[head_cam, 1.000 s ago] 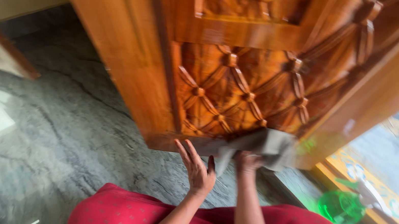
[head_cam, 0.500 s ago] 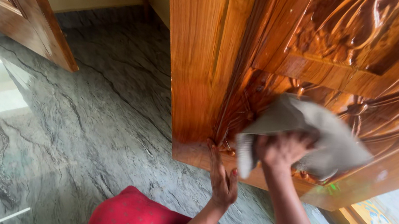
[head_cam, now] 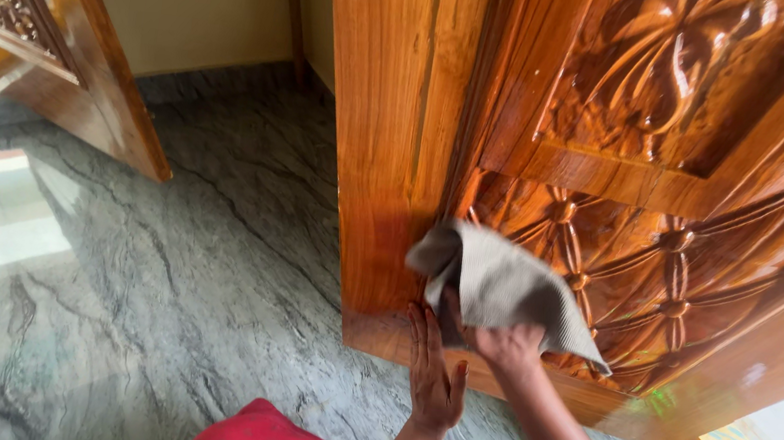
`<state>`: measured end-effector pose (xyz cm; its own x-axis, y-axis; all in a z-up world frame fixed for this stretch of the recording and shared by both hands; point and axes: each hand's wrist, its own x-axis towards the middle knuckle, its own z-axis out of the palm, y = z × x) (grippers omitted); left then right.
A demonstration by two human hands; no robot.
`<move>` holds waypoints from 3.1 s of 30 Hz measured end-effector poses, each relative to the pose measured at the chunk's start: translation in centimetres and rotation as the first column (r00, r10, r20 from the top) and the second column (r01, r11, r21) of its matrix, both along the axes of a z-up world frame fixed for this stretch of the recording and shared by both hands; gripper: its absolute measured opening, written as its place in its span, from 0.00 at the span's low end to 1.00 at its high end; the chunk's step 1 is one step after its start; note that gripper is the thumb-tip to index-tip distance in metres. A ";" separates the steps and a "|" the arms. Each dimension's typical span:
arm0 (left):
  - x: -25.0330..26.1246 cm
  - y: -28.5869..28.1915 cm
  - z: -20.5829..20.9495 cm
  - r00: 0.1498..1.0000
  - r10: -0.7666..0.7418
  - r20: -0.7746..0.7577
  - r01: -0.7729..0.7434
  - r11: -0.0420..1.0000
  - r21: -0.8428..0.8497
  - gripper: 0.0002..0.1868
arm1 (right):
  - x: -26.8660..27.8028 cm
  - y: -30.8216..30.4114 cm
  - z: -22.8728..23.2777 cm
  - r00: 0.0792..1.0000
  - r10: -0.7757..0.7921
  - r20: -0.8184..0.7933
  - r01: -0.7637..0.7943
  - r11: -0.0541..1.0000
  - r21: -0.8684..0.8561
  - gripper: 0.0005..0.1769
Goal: The person wipes the surface of a wooden door with a cloth. They clean the carved details and flat surfaces of the door.
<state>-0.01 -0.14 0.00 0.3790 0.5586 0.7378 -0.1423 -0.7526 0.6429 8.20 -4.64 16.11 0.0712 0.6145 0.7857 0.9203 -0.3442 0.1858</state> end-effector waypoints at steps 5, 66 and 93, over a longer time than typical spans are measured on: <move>0.3 0.0 0.1 0.999 0.024 -0.045 -0.025 1.000 -0.017 0.45 | 1.6 -0.2 5.9 0.990 -0.136 -0.026 0.138 0.975 0.175 0.41; 2.5 -3.3 -1.9 0.992 -0.130 0.001 0.120 0.918 0.378 0.40 | 6.7 -6.4 -10.6 0.979 0.033 0.199 0.012 0.975 -0.220 0.29; 17.6 -11.4 30.1 0.988 0.077 0.132 -0.152 0.613 0.775 0.21 | 8.4 -19.6 6.3 0.950 0.041 -0.309 0.234 0.560 0.795 0.21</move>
